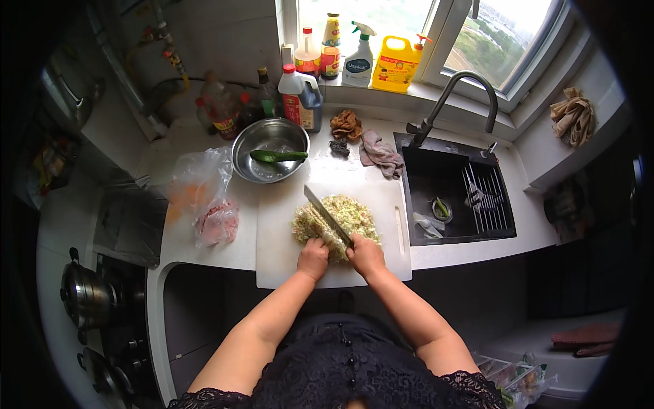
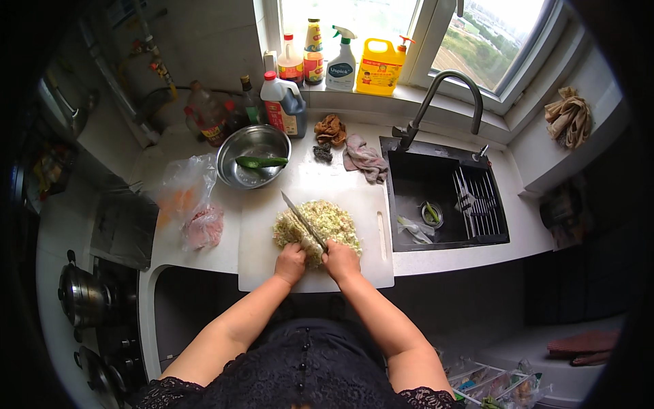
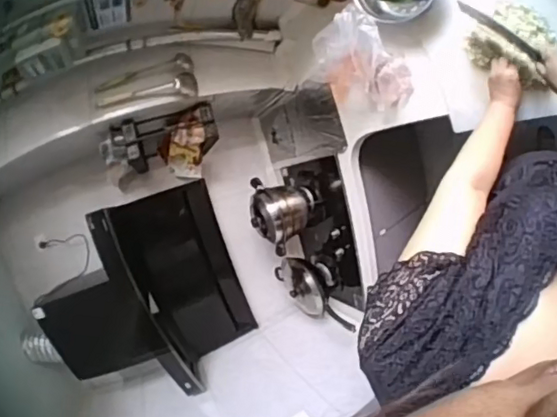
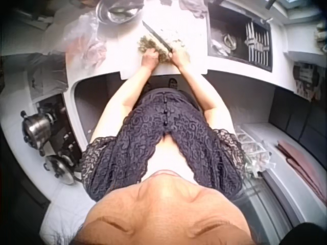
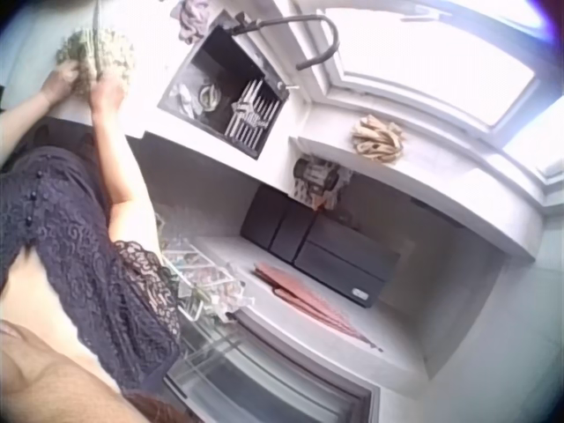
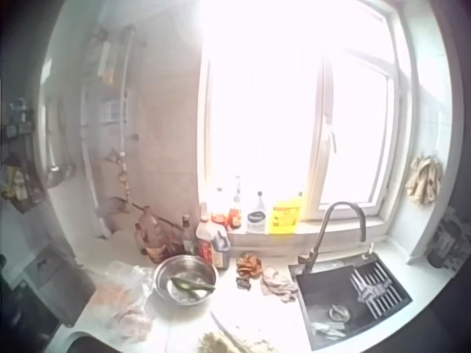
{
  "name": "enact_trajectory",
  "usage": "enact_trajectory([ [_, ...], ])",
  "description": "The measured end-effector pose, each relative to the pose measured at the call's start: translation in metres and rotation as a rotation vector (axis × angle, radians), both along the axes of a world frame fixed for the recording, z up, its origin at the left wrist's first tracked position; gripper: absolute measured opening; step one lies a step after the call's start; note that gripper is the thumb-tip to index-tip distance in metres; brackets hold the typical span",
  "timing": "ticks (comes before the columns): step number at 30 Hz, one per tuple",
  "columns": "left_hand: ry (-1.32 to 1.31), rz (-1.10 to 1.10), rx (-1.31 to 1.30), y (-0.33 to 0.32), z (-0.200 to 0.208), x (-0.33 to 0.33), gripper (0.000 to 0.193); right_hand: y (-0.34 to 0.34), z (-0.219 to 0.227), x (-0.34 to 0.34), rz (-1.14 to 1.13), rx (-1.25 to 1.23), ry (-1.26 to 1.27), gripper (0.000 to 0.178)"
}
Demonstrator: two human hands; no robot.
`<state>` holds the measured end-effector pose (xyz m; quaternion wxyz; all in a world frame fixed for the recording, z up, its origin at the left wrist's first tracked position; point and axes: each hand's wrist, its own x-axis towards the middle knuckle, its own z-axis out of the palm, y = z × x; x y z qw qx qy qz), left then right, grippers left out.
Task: The person chops cabbage on a cutting board using a knife. They then add ground meat from a plastic bag onto the chopped cabbage and continue chopping to mix the ingredients.
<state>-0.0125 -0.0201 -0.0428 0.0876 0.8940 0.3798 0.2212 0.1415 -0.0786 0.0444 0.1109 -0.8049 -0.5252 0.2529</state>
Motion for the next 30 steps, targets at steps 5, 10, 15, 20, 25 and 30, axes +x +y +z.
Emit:
enact_trajectory([
  [5, -0.041, -0.002, 0.002, 0.0, 0.003, 0.0, 0.008, 0.005, 0.005, 0.002, 0.045, 0.026, -0.012, 0.02],
  [10, -0.043, -0.009, 0.055, 0.001, -0.008, 0.002, 0.009, -0.002, -0.007, -0.013, 0.021, 0.055, -0.014, 0.015],
  [15, -0.033, -0.001, 0.011, 0.0, -0.003, 0.003, 0.01, 0.007, 0.002, -0.008, 0.054, 0.061, -0.03, 0.018],
  [20, -0.031, -0.018, 0.021, -0.002, -0.004, 0.002, 0.008, 0.002, -0.007, -0.013, 0.016, 0.062, -0.029, 0.019],
  [25, 0.014, -0.013, -0.014, -0.003, 0.006, 0.002, 0.007, 0.01, 0.001, -0.004, 0.077, 0.04, -0.061, 0.018],
  [30, -0.027, -0.009, 0.012, -0.002, -0.004, 0.002, 0.008, 0.007, -0.005, -0.011, 0.011, 0.078, -0.021, 0.016],
])
